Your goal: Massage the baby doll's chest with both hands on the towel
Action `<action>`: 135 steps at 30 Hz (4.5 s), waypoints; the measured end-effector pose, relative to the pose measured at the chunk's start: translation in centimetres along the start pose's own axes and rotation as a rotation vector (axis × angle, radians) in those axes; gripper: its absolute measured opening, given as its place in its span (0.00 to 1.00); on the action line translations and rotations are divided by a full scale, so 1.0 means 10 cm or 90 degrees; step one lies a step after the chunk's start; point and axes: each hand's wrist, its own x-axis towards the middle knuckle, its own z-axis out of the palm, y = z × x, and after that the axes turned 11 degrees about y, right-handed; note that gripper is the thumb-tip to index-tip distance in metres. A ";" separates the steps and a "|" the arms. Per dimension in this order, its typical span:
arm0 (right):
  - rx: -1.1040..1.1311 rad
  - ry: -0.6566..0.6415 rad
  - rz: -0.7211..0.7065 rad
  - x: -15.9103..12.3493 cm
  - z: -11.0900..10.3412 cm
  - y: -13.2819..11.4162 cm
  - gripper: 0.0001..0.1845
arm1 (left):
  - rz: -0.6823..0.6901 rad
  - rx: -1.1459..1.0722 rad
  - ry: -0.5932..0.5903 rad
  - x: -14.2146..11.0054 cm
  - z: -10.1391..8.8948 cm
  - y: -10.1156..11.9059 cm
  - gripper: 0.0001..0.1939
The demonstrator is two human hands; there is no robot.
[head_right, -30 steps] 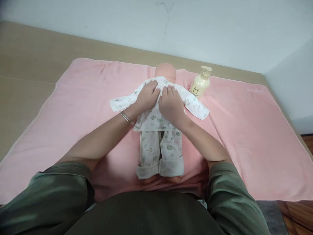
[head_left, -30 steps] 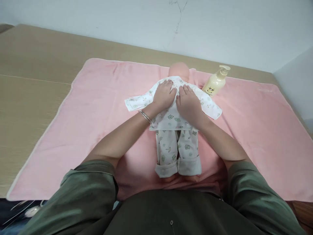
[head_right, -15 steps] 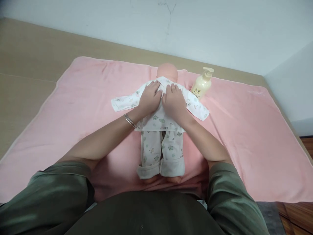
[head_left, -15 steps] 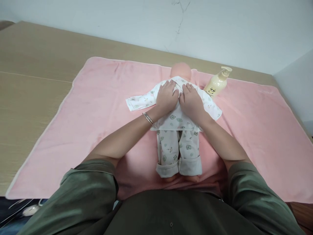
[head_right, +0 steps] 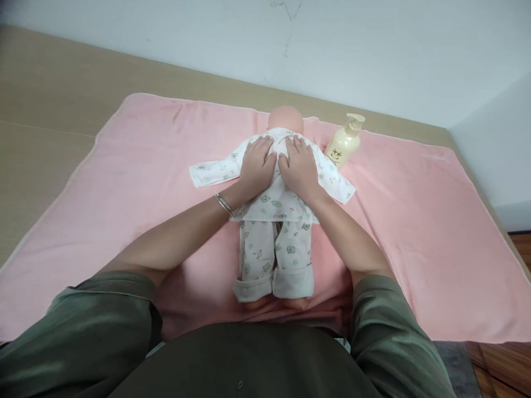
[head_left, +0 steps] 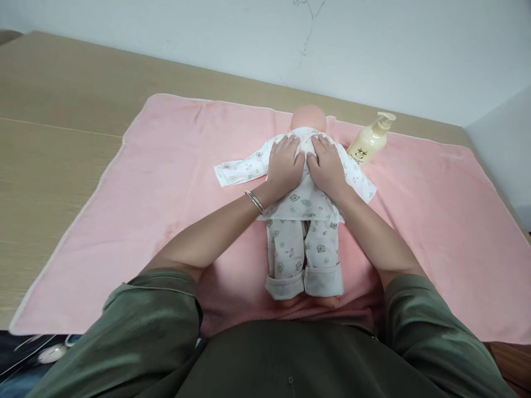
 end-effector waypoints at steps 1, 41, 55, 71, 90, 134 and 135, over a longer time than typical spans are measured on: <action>-0.001 -0.005 -0.001 0.00 -0.01 -0.01 0.31 | 0.002 0.002 0.000 0.00 0.00 0.00 0.25; -0.056 -0.035 -0.045 -0.14 -0.08 -0.18 0.30 | 0.025 0.015 -0.008 0.01 0.09 -0.10 0.28; -0.098 -0.031 -0.066 -0.26 -0.11 -0.31 0.30 | 0.014 -0.003 -0.004 0.08 0.11 -0.22 0.26; -0.010 -0.008 -0.030 0.03 0.00 -0.03 0.30 | 0.026 -0.017 0.031 -0.06 0.14 -0.09 0.27; -0.009 -0.001 -0.033 0.02 0.02 0.00 0.30 | 0.028 -0.025 0.029 -0.06 0.11 -0.09 0.28; -0.074 0.017 -0.080 -0.22 -0.04 -0.20 0.29 | 0.024 -0.028 -0.026 0.18 0.09 -0.32 0.28; -0.069 0.013 -0.079 -0.21 -0.04 -0.20 0.29 | 0.028 -0.029 -0.029 0.18 0.09 -0.32 0.28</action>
